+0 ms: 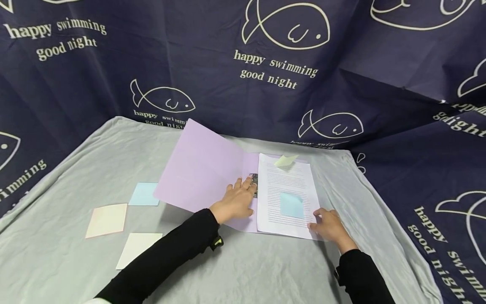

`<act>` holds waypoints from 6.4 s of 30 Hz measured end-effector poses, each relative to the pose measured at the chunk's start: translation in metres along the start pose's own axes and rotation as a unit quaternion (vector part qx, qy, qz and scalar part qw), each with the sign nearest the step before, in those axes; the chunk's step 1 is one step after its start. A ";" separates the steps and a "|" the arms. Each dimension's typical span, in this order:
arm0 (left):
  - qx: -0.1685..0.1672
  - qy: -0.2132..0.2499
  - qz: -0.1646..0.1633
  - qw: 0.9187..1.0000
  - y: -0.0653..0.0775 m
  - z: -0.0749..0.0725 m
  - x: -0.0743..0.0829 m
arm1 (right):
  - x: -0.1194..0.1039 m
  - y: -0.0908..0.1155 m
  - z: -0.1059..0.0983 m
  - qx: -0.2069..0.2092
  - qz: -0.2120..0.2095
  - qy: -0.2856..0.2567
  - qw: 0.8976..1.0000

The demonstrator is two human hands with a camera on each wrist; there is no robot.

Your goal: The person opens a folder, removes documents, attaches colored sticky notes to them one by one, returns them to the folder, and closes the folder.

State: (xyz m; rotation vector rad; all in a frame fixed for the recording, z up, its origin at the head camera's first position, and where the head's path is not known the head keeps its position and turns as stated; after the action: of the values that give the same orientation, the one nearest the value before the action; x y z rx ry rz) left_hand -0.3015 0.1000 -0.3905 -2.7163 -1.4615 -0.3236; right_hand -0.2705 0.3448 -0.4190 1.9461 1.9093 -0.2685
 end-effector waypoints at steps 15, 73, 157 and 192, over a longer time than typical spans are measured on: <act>-0.031 0.033 -0.062 0.997 -0.032 -0.009 -0.020 | 0.002 -0.004 0.003 -0.021 0.015 0.007 1.000; 0.032 -0.081 0.034 0.996 0.002 0.006 0.009 | -0.011 -0.009 0.013 -0.006 -0.014 0.035 0.999; 0.194 0.206 -0.174 0.943 0.138 -0.088 -0.162 | -0.010 -0.006 0.013 -0.007 -0.018 0.033 0.999; 0.210 0.256 -0.193 0.924 0.138 -0.081 -0.171 | -0.011 -0.006 0.017 0.005 -0.029 0.032 0.999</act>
State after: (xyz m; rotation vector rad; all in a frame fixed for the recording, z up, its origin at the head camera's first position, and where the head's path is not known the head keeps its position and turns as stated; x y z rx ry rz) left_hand -0.2911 -0.1280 -0.3373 -1.8209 -1.6461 -0.5985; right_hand -0.2751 0.3278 -0.4303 1.9290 2.0106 -0.2348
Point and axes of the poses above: each hand's wrist, its own y-axis away from the middle knuckle, its own z-axis out of the palm, x = y × z, the point moved 8 cm from there along -y, towards the middle knuckle, and after that the axes turned 5 degrees about z, right-handed, at the moved point
